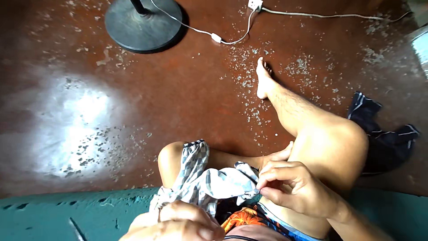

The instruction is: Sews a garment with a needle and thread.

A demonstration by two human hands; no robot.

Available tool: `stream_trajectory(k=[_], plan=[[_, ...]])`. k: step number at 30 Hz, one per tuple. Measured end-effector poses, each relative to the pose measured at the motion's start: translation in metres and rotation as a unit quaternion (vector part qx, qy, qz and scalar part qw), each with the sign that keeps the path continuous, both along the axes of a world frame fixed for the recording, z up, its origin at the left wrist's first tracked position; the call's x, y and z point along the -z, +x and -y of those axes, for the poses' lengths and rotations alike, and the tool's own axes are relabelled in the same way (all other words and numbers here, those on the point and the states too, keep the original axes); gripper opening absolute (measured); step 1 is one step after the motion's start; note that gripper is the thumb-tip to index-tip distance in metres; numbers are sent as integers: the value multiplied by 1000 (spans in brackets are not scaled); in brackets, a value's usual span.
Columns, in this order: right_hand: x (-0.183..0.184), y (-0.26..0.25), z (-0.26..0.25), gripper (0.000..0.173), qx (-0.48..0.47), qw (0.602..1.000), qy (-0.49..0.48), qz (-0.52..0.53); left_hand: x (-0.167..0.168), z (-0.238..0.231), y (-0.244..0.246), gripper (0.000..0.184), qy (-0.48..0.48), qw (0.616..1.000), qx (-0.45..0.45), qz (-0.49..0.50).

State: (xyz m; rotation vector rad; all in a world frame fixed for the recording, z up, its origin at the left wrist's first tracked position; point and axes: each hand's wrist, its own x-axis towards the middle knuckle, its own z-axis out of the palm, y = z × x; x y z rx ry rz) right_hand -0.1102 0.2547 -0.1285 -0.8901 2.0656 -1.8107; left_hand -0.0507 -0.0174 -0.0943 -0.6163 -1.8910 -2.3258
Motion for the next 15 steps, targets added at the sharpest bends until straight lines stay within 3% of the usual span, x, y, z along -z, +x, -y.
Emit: stream_trajectory(k=[5, 10, 15], plan=[[0, -1, 0, 14, -3, 999, -18, 35, 20, -27, 13, 13, -75, 997, -6, -25], [4, 1, 5, 13, 19, 999, -28, 2, 44, -67, 28, 12, -184, 975, -122, -32], [5, 5, 6, 10, 25, 999, -41, 1, 50, -82, 30, 10, -222, 958, -177, -24]])
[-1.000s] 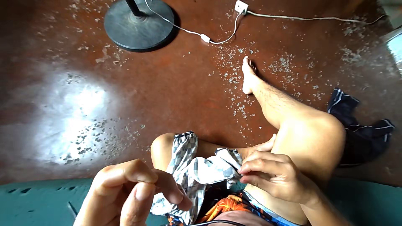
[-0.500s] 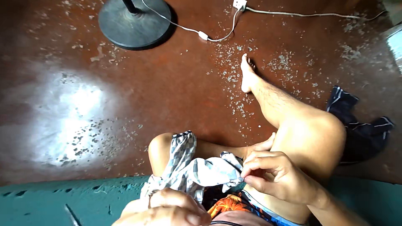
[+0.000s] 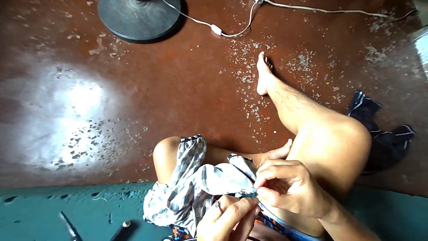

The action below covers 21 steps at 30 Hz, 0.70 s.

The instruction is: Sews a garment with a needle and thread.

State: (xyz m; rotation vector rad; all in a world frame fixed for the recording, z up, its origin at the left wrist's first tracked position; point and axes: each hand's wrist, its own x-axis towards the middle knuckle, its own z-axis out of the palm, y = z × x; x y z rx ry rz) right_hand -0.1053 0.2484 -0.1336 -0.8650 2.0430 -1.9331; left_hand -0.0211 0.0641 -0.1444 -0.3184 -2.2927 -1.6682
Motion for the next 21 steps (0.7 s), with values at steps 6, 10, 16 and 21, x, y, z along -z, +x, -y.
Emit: stream_trajectory(k=[6, 10, 16, 21], plan=[[0, 0, -1, 10, -11, 1000, -23, 8, 2, -2, -3, 9, -3, 1000, -8, -6], [-1, 0, -1, 11, -12, 1000, -23, 7, 3, -2, -2, 9, 3, 1000, -13, 4], [-1, 1, 0, 12, -14, 1000, -12, -8, 3, -1, -3, 9, -1, 1000, -19, -1], [-2, 1, 0, 12, -7, 1000, -20, -8, 4, -1, -3, 8, 1, 1000, -18, -3]])
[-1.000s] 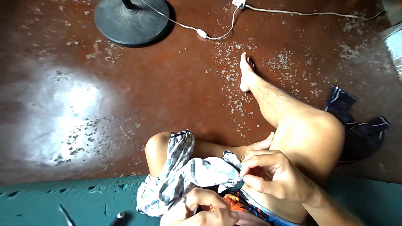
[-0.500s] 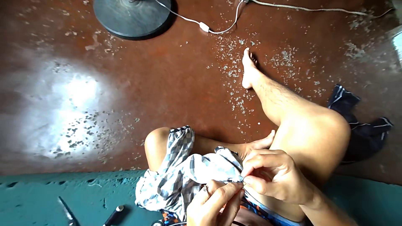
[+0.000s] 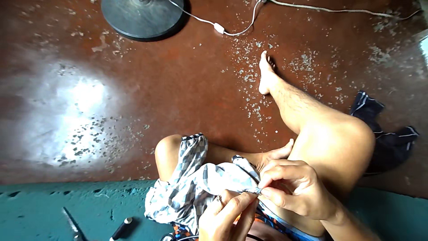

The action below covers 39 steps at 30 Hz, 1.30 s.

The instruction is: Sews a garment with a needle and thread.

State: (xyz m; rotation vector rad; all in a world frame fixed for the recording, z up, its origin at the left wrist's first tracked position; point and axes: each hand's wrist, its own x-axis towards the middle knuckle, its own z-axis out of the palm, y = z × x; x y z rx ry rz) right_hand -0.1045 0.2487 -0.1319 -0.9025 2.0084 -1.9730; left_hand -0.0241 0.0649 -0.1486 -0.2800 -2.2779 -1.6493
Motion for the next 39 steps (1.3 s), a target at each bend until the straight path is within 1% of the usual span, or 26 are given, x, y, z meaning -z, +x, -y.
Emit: stream_trajectory(k=[13, 26, 39], plan=[[0, 0, 0, 13, -1, 1000, -1, -10, 0, 2, -1, 8, -7, 1000, -4, -1], [3, 2, 2, 12, 28, 997, 22, -69, 0, 2, -1, 9, -7, 1000, -3, -1], [2, 2, 1, 11, 24, 998, 4, -65, -1, 3, 0, 9, -7, 1000, -5, -4]])
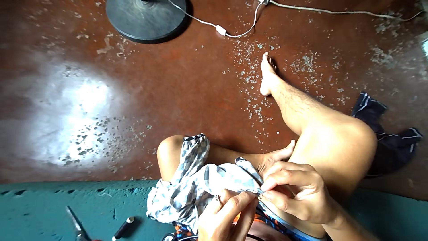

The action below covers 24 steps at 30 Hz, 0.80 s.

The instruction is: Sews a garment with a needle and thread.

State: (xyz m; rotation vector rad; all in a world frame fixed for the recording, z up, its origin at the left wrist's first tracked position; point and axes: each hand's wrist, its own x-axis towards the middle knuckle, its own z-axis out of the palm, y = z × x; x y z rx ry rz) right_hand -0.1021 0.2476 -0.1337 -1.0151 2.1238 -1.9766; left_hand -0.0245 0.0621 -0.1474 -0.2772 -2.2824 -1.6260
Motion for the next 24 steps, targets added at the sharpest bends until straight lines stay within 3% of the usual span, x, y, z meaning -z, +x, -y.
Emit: stream_trajectory(k=[13, 24], plan=[[1, 5, 5, 8, 42, 995, 34, -82, -2, 1, 0, 10, 9, 1000, -9, 8], [4, 6, 8, 7, 56, 979, 64, -188, -8, 3, -4, 17, 103, 994, 16, 41]])
